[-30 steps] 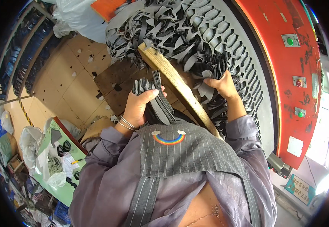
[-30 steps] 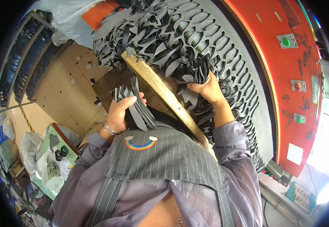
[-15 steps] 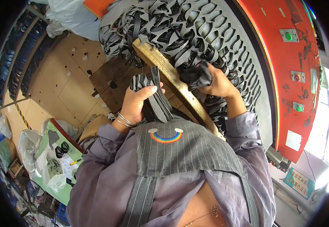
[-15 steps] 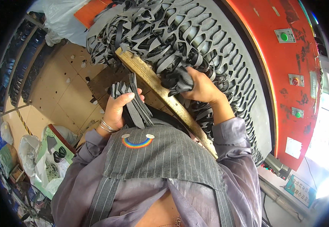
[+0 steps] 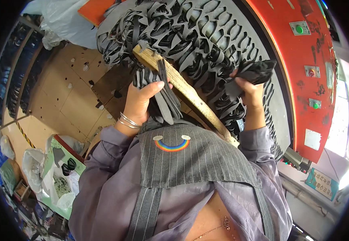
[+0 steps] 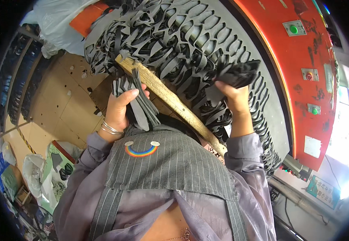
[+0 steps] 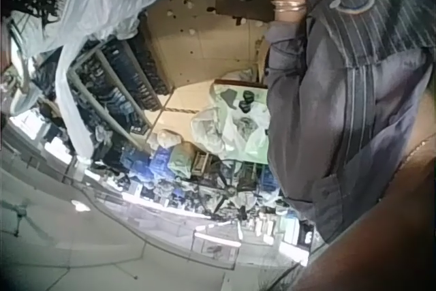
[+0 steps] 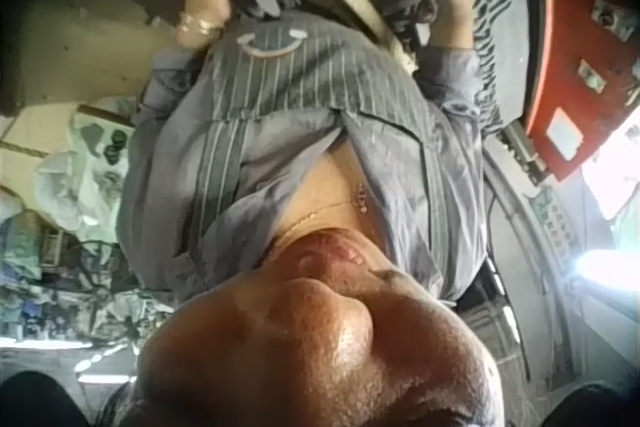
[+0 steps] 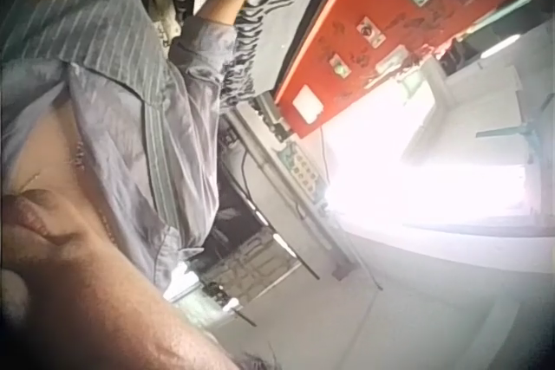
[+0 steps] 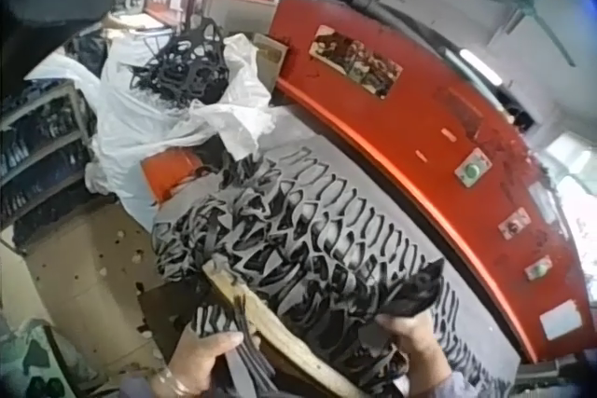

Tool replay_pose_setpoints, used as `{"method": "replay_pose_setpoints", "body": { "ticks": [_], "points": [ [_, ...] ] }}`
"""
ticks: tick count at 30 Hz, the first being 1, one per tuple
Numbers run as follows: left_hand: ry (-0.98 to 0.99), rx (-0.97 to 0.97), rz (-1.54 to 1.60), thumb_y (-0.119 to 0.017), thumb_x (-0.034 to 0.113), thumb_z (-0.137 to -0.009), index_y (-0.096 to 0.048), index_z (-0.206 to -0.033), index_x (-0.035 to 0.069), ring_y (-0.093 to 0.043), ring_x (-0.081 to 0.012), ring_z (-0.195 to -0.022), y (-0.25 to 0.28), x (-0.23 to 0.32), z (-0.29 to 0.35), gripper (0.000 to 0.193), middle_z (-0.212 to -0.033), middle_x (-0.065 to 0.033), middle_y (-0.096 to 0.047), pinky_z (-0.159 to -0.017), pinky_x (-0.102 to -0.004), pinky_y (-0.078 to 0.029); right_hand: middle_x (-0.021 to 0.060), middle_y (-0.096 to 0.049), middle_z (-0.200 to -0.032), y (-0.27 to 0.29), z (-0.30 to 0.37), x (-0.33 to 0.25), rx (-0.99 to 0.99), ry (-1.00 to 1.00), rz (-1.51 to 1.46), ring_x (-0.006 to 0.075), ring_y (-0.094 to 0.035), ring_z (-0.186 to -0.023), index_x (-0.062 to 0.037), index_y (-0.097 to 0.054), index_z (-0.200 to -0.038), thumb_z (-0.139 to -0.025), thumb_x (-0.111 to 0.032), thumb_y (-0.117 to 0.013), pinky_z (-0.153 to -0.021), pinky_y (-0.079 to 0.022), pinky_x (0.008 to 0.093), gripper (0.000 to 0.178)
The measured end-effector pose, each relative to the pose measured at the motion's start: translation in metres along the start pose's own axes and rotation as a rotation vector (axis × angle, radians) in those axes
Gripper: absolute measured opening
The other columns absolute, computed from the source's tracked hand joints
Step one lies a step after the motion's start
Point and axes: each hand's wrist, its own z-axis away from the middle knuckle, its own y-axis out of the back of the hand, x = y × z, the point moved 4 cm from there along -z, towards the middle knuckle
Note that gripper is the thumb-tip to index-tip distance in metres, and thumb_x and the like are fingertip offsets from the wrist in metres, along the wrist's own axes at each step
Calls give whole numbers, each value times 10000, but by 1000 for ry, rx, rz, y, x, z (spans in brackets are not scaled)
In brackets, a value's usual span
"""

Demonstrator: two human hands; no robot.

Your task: Processing and packing shoe components in a manufacturing facility.

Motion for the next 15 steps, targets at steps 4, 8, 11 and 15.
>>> {"method": "replay_pose_setpoints", "body": {
  "ticks": [4,8,11,15],
  "points": [
    [-56,-158,-63,-673,86,-794,-585,-1125,-24,-667,-236,-874,-30,2,-30,360,-1002,-135,-668,-779,-393,-566,118,-617,-878,-16,16,-18,-124,-51,-153,261,-623,-817,-29,-509,-1175,-638,-99,-743,-783,-526,384,590],
    [-16,-167,-136,-751,35,-762,-653,-981,29,-603,-90,-797,-63,-17,-41,240,-901,4,-662,-763,-259,-494,39,-625,-911,-57,41,-9,-145,-280,-116,151,-603,-823,-26,-583,-1096,-631,-64,-772,-753,-502,309,504],
    [-20,-261,-97,-712,33,-833,-623,-1060,25,-607,-93,-833,-77,-32,-27,244,-957,2,-659,-788,-259,-494,29,-637,-982,-78,64,-5,-186,-383,-172,131,-599,-880,-14,-603,-1117,-668,-34,-795,-812,-488,280,488],
    [-199,-402,-367,-682,248,-904,-518,-1247,7,-552,-129,-1054,-61,-36,-3,450,-1169,-41,-588,-937,-303,-438,48,-625,-1134,-90,91,-2,-199,-408,-192,141,-578,-1022,4,-546,-1229,-716,-47,-805,-930,-450,290,576]
  ]
}}
